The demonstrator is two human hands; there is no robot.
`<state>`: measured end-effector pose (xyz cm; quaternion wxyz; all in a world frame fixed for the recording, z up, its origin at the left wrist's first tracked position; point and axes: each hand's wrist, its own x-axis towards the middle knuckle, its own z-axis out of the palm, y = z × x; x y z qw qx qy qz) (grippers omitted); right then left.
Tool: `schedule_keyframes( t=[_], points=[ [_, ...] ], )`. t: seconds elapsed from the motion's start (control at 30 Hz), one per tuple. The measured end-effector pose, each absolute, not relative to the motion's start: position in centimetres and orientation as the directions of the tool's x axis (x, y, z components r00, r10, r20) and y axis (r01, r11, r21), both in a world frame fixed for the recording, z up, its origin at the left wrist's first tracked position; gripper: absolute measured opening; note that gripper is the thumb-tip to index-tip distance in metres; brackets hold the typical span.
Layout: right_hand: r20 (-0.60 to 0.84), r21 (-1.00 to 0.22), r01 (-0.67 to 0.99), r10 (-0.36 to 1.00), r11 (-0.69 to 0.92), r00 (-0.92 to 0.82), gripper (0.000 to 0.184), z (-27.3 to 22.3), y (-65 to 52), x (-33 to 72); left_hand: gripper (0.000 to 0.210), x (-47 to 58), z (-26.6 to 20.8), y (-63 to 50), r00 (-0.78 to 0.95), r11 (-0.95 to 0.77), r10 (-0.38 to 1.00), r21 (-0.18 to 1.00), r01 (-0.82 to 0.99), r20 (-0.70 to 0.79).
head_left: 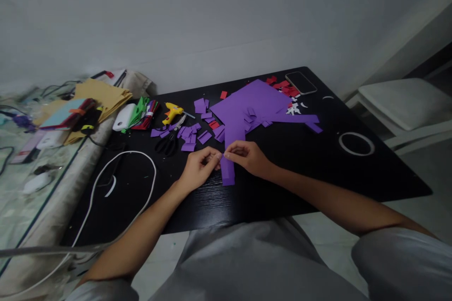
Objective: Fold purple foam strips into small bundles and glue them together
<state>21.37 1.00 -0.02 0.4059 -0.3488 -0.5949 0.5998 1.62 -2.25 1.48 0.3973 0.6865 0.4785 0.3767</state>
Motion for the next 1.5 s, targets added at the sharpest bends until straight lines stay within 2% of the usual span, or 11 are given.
schedule_keyframes(
  t=[0.2,0.4,0.9,1.3,1.5],
  points=[
    [0.079,-0.995,-0.086,0.884,0.044,-0.461,0.019,-0.09,0.97,21.34,0.020,1.78,1.29,-2.34,0.260,-0.247,0.952,0.906,0.343,0.161],
    [0.039,-0.995,-0.099,0.902,-0.004,-0.431,0.027,-0.18,1.66,21.55,0.021,1.70,1.27,-2.21,0.207,-0.258,0.958,0.915,0.309,0.200],
    [0.073,-0.997,-0.050,0.884,0.056,-0.461,0.022,-0.17,1.38,21.69,0.022,1.68,0.89,-1.88,0.237,-0.213,0.961,0.925,0.316,0.140],
    [0.037,-0.996,-0.094,0.898,-0.005,-0.437,0.025,-0.32,1.58,21.52,0.024,1.59,1.12,-1.57,0.235,-0.136,0.969,0.962,0.236,0.079],
    [0.008,-0.995,-0.095,0.899,-0.038,-0.438,0.026,-0.42,1.70,21.56,0.026,1.27,1.09,-1.44,0.231,-0.150,0.968,0.959,0.242,0.093]
  ],
)
